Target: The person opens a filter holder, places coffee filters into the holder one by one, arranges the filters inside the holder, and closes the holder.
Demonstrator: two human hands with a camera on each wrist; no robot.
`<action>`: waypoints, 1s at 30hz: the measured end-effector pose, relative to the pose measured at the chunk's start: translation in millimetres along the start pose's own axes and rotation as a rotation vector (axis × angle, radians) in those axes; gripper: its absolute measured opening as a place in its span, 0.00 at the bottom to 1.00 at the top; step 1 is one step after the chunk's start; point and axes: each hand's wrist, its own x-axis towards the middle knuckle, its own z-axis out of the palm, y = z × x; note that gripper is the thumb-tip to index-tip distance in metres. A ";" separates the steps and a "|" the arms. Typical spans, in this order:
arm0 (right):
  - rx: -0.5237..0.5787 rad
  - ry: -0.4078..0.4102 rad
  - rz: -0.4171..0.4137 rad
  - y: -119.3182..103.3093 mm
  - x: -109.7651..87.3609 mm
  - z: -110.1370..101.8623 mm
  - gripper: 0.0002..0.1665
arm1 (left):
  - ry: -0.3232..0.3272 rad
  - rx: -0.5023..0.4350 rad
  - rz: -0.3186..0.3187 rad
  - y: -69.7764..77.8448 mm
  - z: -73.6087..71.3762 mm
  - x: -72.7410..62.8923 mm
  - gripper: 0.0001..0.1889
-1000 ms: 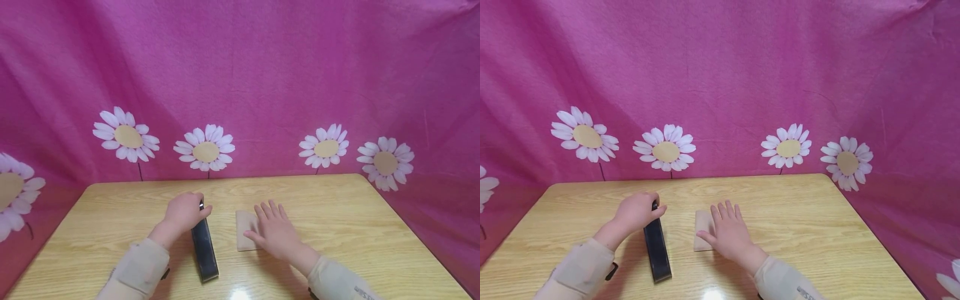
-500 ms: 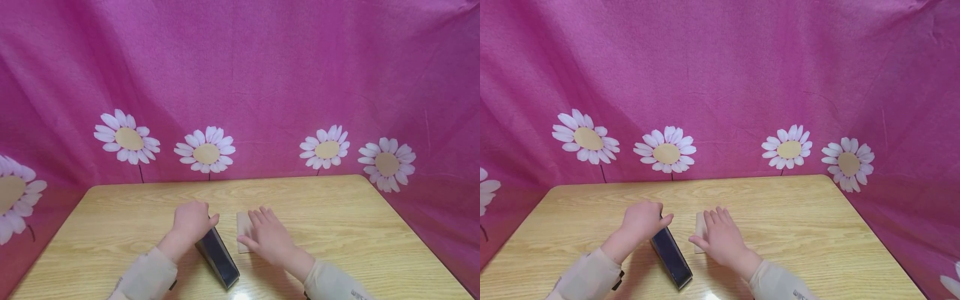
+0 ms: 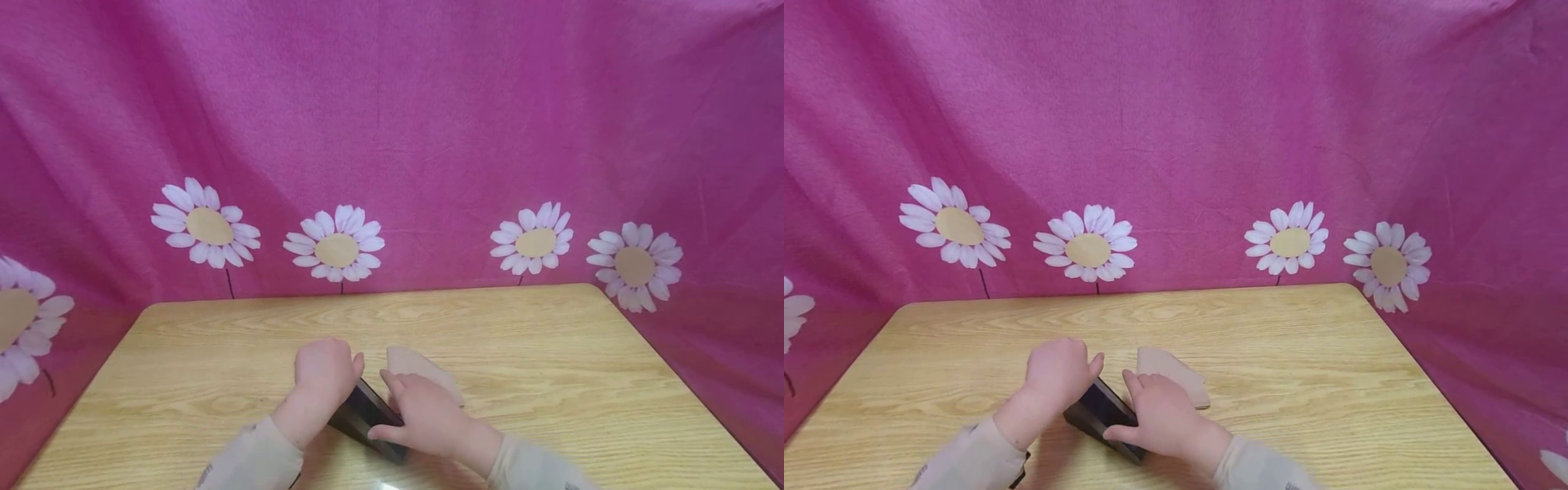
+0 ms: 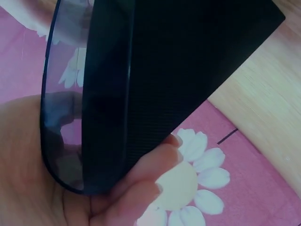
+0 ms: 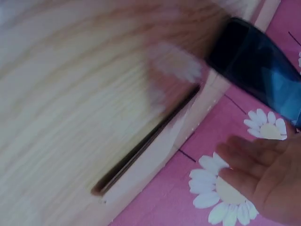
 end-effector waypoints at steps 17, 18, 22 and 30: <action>-0.037 -0.061 -0.027 -8.2 -2.7 5.1 0.24 | -0.202 -0.287 0.059 -10.6 -1.8 -5.6 0.30; -0.040 -0.062 -0.032 -8.5 -2.5 4.7 0.24 | -0.247 -0.351 0.088 -16.1 -3.0 -4.6 0.31; -0.034 -0.077 -0.026 -7.8 -1.4 4.0 0.24 | -0.418 -0.569 0.250 -40.6 -4.7 1.3 0.32; -0.045 -0.076 -0.028 -6.3 -1.8 4.5 0.25 | -0.476 -0.776 0.456 -72.3 19.2 7.3 0.26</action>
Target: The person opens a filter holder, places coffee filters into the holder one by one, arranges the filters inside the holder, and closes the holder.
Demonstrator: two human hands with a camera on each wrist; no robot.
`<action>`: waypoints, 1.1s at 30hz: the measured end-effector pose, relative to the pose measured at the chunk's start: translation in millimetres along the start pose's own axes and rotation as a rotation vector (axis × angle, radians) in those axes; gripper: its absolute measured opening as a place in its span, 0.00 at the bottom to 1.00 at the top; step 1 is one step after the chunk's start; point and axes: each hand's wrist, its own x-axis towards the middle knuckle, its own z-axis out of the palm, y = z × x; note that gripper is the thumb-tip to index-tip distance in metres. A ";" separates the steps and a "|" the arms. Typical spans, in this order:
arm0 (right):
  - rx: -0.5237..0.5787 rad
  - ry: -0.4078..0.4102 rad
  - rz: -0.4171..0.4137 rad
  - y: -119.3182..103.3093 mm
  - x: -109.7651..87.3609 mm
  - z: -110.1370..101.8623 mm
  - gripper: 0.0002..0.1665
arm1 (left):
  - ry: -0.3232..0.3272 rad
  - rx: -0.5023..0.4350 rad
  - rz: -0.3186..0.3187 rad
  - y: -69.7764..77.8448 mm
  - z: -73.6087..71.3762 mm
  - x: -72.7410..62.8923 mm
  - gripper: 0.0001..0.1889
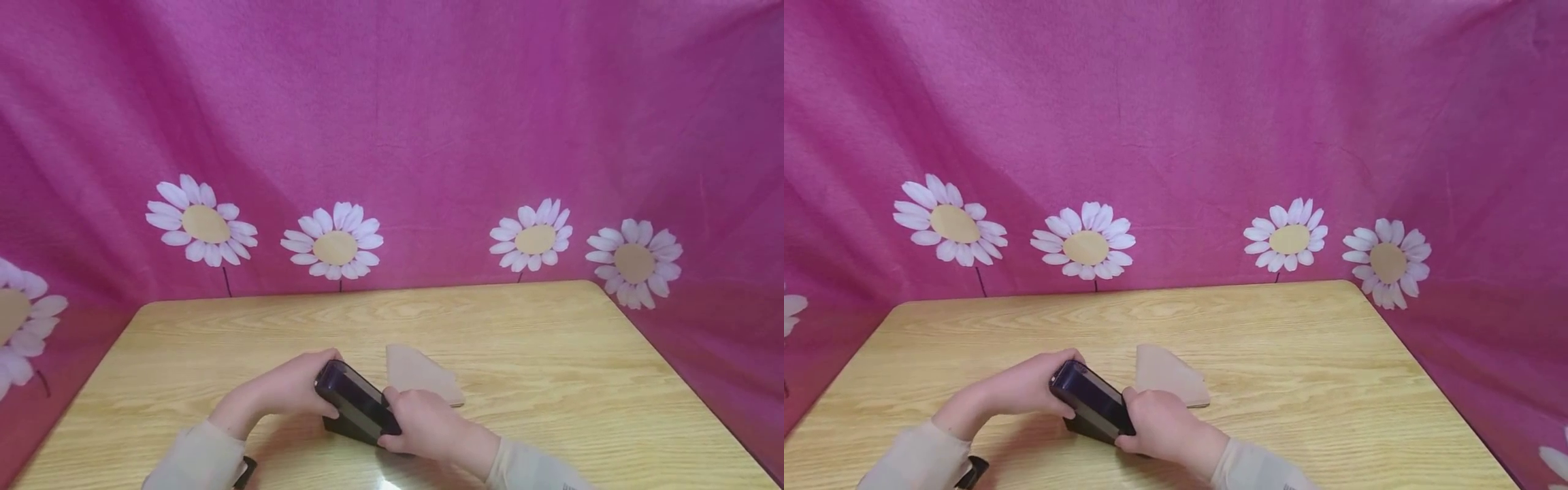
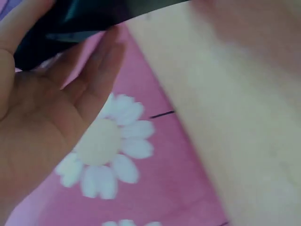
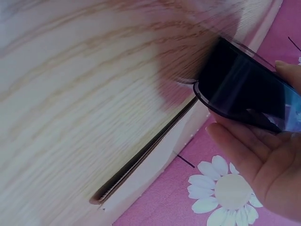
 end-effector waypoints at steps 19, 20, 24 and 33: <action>0.164 0.020 0.010 -29.2 41.8 -49.8 0.37 | 0.021 -0.047 0.073 -17.7 9.7 -2.7 0.17; 0.171 0.019 0.009 -32.1 44.6 -50.2 0.34 | 0.021 -0.050 0.069 -17.9 9.9 -2.5 0.17; 0.205 0.021 0.019 -37.8 49.2 -49.6 0.25 | 0.024 -0.055 0.065 -18.3 11.1 -2.3 0.17; 0.207 0.069 0.014 -31.3 38.0 -56.0 0.22 | 0.044 -0.010 0.094 -20.9 9.9 -9.0 0.18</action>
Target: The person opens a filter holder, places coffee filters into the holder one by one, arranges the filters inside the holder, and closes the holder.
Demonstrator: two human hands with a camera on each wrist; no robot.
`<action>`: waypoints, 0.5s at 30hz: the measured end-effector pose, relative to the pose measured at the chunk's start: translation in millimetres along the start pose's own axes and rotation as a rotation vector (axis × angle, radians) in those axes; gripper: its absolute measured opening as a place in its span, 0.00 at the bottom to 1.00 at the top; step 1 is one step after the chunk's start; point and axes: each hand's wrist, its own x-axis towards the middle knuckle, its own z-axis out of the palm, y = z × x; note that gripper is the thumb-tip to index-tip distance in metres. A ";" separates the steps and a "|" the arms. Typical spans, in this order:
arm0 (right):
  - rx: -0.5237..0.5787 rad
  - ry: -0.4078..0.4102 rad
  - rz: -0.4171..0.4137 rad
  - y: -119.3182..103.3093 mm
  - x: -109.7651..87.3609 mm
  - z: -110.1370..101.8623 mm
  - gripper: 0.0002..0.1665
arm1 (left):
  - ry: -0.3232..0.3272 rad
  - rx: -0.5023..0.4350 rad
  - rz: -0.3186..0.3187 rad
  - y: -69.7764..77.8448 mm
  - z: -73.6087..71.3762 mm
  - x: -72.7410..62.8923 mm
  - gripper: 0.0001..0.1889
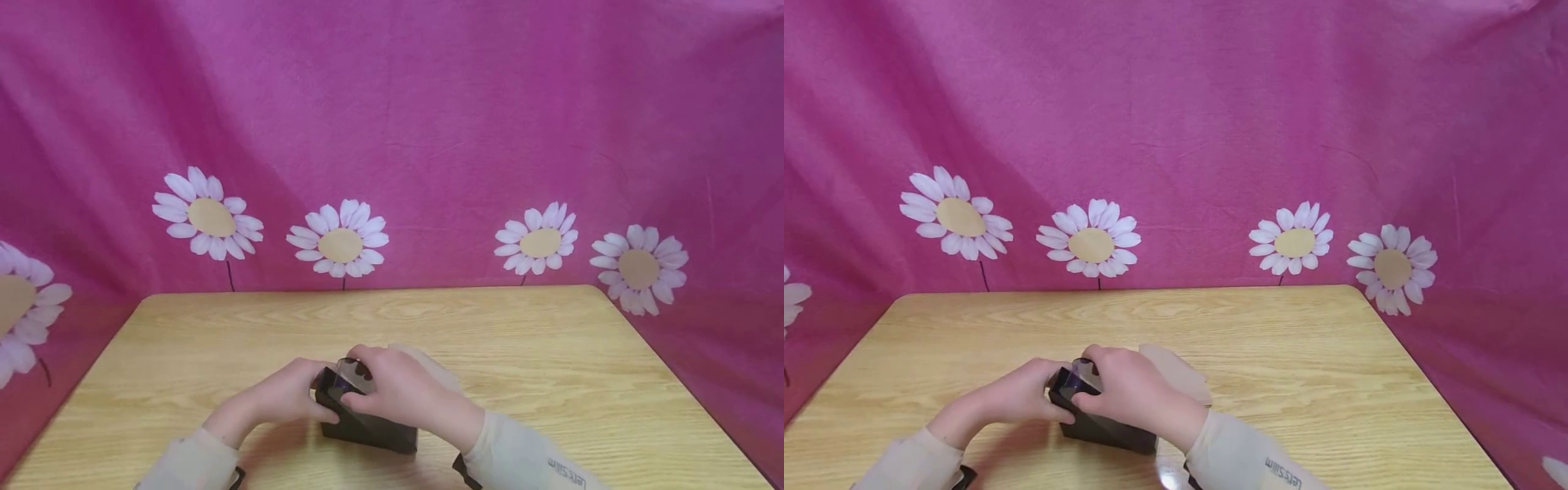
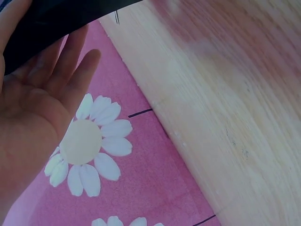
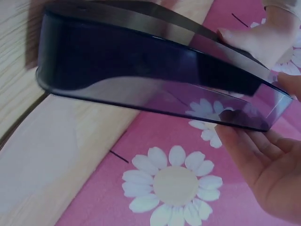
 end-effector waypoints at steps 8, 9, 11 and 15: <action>0.082 0.038 -0.007 6.6 -11.2 -10.3 0.21 | 0.007 0.020 -0.006 -1.9 -2.9 -3.7 0.14; 0.102 0.037 -0.006 7.6 -12.4 -11.6 0.21 | 0.012 0.023 -0.010 -2.6 -3.1 -4.7 0.14; 0.139 0.039 -0.003 9.5 -15.1 -14.7 0.20 | 0.025 0.031 -0.012 -4.1 -3.6 -6.5 0.14; 0.182 0.037 0.020 12.8 -20.1 -21.8 0.20 | 0.042 0.046 -0.007 -7.1 -6.5 -10.3 0.15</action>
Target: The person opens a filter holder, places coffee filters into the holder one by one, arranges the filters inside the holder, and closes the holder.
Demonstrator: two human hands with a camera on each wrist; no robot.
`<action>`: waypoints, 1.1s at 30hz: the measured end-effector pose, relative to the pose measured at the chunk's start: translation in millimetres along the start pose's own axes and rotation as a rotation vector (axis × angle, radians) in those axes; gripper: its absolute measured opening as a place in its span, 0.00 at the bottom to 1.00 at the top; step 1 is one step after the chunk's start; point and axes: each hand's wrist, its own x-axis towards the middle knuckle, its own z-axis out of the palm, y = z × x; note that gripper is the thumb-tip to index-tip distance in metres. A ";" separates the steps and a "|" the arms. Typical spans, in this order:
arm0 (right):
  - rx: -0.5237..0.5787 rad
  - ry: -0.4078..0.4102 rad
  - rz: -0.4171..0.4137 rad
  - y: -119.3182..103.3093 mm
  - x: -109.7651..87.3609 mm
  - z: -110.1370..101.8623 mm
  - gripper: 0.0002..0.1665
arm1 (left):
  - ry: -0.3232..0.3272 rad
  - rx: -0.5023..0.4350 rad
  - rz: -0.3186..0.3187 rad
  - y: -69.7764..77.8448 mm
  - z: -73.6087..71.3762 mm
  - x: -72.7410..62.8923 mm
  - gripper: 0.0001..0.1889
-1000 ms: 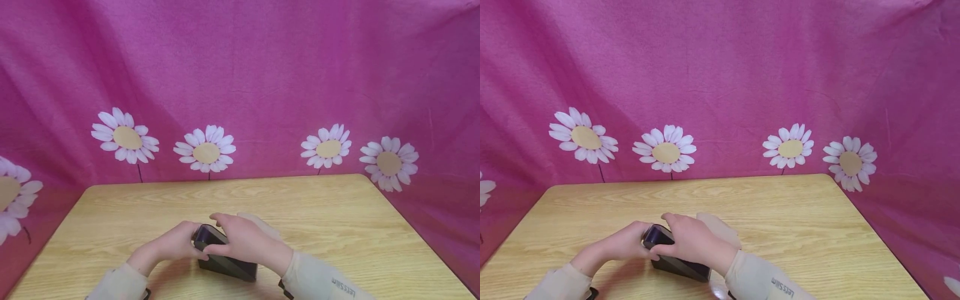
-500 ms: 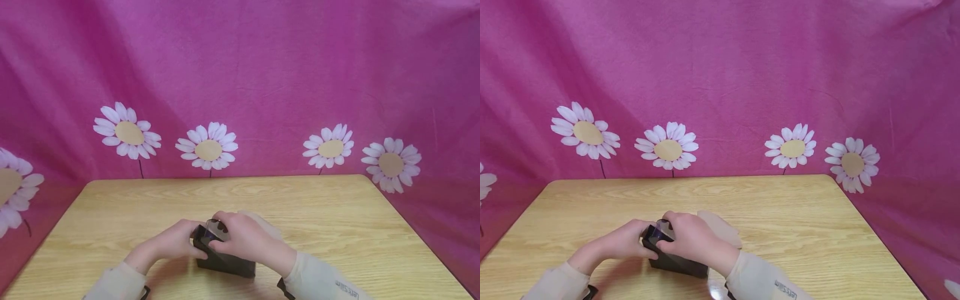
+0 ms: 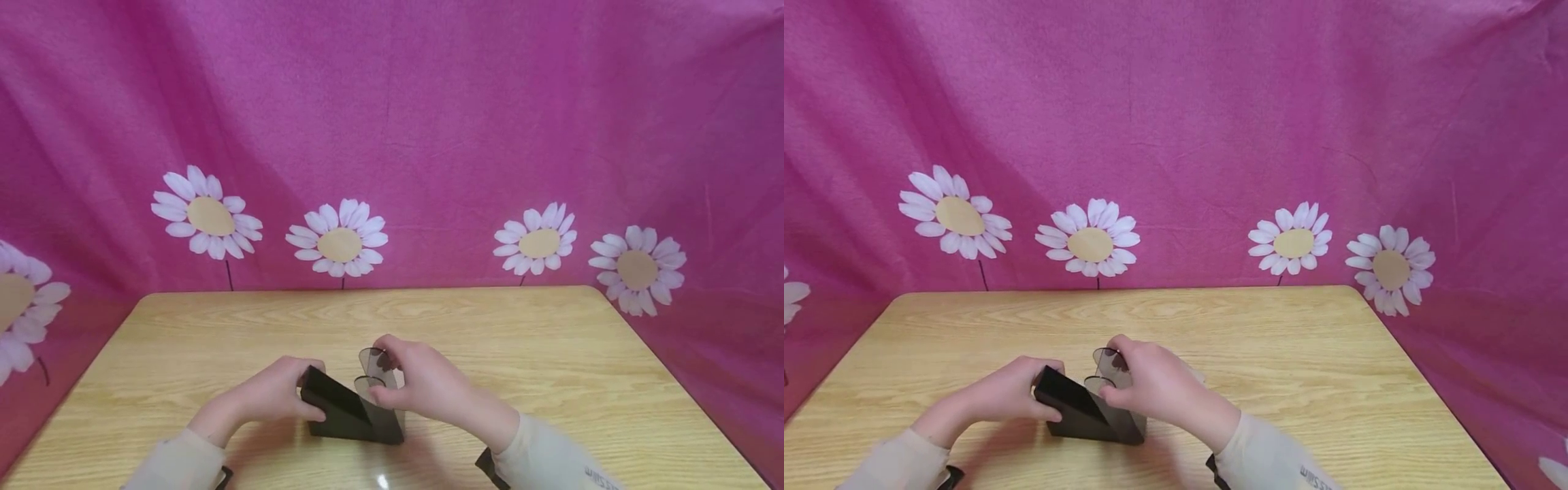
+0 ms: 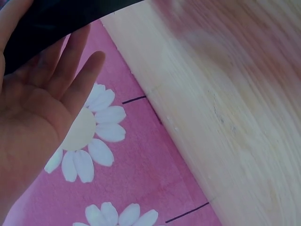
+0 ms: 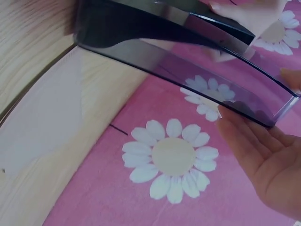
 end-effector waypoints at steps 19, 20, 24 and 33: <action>0.006 -0.021 0.063 19.6 -12.5 -14.0 0.19 | 0.008 0.021 -0.017 -8.2 -13.3 -9.3 0.16; -0.007 -0.018 0.059 21.3 -13.1 -15.0 0.19 | 0.008 0.021 -0.019 -8.5 -13.9 -9.0 0.16; -0.046 -0.012 0.047 26.7 -15.1 -18.2 0.19 | 0.009 0.017 -0.028 -10.9 -16.3 -9.0 0.16; -0.026 -0.042 0.068 38.1 -21.4 -20.1 0.18 | -0.007 0.044 -0.065 -20.0 -20.9 -12.7 0.17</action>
